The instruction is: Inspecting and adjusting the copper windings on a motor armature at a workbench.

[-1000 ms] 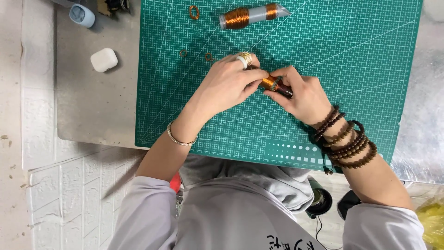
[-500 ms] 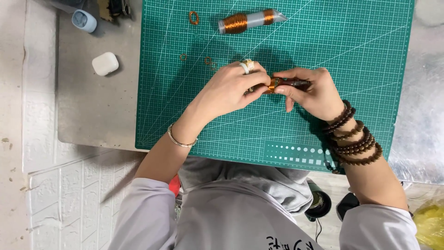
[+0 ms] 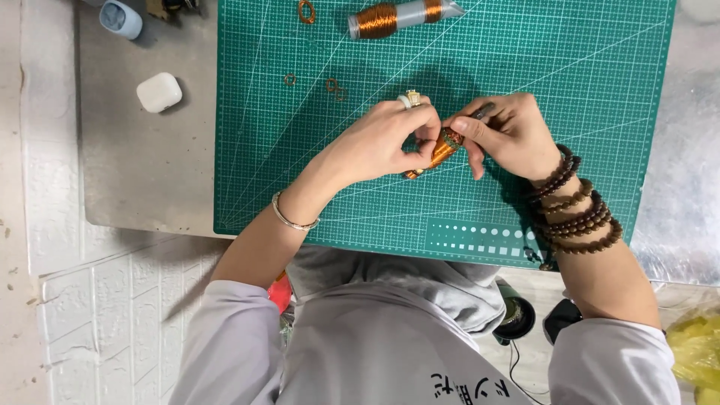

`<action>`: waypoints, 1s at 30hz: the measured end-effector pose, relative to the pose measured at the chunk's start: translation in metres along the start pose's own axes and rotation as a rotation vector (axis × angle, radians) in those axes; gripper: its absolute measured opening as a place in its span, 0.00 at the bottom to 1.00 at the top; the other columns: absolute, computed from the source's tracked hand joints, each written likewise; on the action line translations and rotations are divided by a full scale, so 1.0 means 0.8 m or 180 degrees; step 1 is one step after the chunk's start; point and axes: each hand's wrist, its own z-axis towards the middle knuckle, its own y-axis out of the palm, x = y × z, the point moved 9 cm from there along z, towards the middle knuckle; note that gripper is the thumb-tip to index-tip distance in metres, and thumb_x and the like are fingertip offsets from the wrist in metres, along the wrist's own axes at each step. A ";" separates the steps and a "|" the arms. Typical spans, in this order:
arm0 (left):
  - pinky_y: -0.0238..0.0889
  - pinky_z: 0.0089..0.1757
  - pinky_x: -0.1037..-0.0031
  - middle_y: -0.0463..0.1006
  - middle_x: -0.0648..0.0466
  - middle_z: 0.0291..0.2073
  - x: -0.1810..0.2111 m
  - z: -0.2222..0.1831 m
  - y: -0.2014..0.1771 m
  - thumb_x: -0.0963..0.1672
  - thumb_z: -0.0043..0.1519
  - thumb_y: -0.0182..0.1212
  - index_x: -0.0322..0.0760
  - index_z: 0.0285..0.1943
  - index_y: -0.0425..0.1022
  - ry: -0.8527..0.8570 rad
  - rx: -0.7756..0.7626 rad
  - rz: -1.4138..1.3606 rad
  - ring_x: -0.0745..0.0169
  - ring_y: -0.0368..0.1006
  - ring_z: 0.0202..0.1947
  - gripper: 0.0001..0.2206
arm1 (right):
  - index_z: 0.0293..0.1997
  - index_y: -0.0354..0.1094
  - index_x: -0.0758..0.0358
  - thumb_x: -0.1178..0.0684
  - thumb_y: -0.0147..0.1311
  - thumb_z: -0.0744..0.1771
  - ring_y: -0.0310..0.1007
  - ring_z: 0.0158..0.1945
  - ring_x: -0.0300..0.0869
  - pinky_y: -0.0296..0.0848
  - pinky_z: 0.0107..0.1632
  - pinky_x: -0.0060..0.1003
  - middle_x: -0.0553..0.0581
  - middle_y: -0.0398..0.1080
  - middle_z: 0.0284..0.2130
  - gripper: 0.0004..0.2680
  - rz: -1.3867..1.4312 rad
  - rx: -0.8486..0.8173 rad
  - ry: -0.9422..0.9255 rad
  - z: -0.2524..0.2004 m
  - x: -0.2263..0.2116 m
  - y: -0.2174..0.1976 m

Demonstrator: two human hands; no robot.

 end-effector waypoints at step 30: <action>0.65 0.33 0.67 0.68 0.54 0.23 0.007 0.001 0.000 0.40 0.56 0.56 0.36 0.31 0.68 -0.0148 0.0044 0.0029 0.57 0.70 0.26 0.03 | 0.28 0.64 0.78 0.66 0.44 0.67 0.67 0.08 0.40 0.65 0.17 0.27 0.56 0.61 0.07 0.08 -0.0231 0.0208 0.0110 -0.005 0.000 0.001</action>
